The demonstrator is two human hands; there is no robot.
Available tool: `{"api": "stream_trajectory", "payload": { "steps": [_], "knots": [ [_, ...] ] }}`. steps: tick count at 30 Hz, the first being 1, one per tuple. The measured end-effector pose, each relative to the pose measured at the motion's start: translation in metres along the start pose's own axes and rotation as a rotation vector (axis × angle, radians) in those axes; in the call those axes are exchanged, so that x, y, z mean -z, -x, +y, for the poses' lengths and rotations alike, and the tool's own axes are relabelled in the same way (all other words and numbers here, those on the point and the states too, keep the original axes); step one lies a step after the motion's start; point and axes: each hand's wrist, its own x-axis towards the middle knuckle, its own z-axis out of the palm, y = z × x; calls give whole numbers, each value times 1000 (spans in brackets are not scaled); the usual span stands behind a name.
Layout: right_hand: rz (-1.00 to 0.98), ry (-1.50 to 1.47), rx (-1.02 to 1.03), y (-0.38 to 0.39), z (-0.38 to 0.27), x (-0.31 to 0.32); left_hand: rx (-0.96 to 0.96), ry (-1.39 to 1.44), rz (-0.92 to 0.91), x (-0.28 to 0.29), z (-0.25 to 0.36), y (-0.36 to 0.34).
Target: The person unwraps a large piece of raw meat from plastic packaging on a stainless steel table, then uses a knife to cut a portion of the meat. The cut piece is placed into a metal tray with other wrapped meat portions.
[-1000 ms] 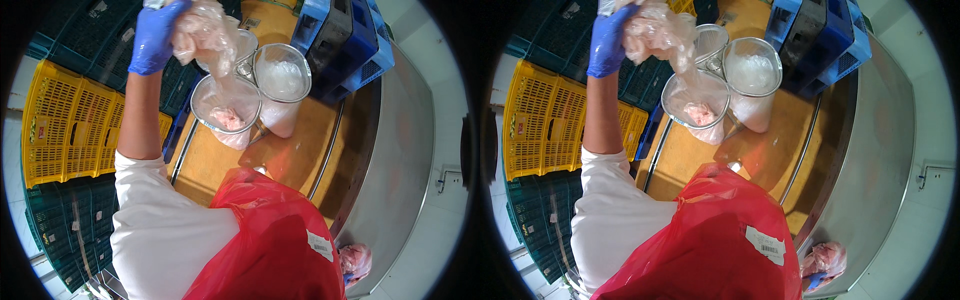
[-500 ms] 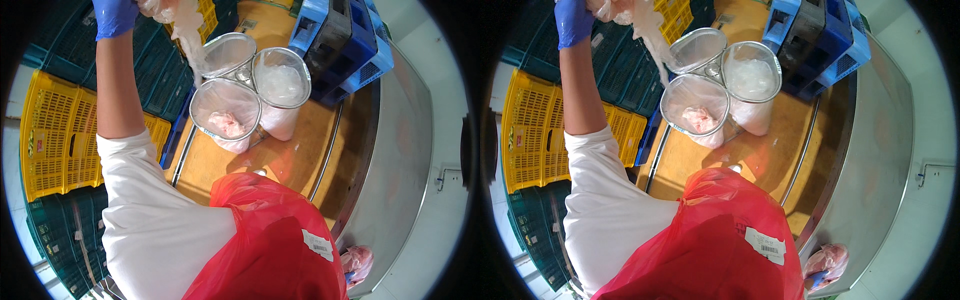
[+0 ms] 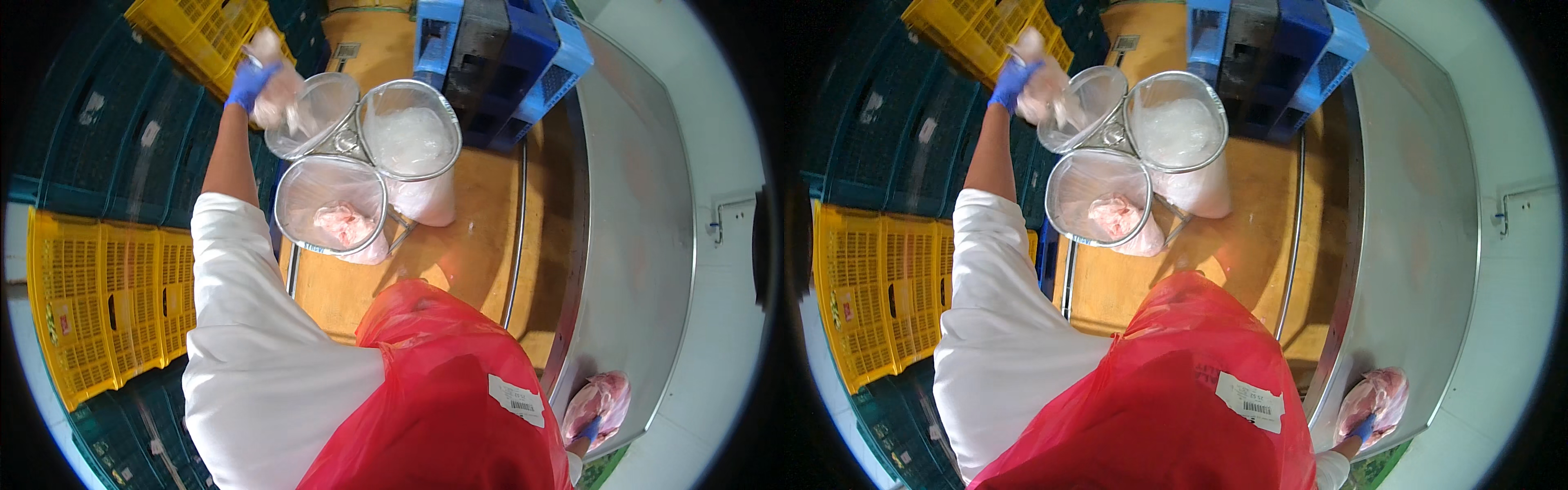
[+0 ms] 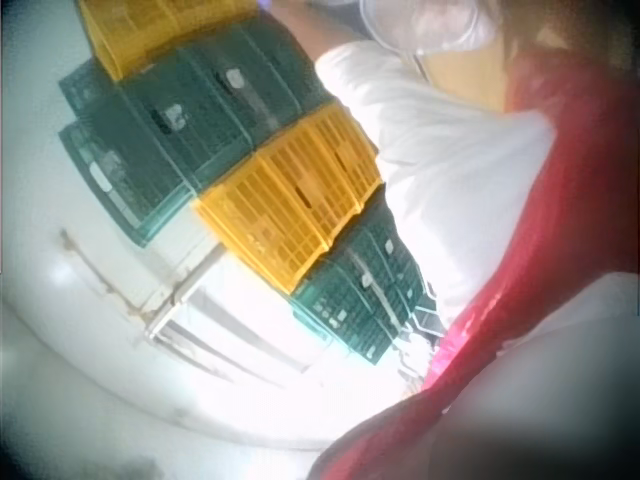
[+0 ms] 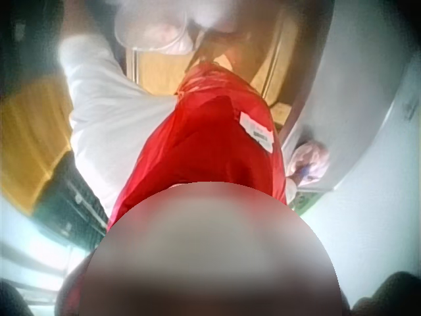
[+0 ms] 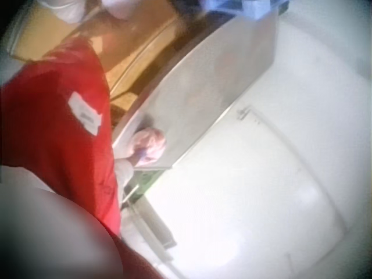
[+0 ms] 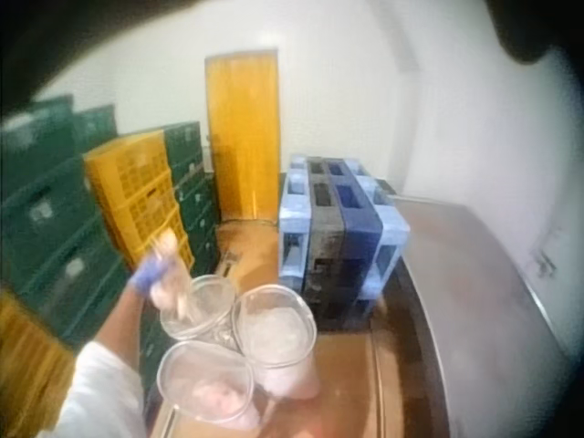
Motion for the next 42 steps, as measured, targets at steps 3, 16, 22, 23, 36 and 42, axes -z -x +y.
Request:
{"api": "stream_trajectory", "payload": {
  "steps": [3, 16, 22, 23, 36, 42],
  "knots": [
    [248, 178, -24, 64, 26, 57, 709, 266, -375, -111, 39, 51],
    [404, 734, 226, 111, -38, -24, -41, -34, 128, -441, 109, 259],
    [553, 725, 358, 120, -32, -8, -449, 493, -809, -551, 338, 500],
    [529, 665, 429, 124, -27, -10, -507, 503, -971, -552, 366, 532],
    [788, 80, 402, 125, 47, 20, -246, 275, -1835, -641, 632, 756],
    [700, -12, 390, 114, 59, 18, 33, 293, -2162, -726, 705, 807]
  ]
}}
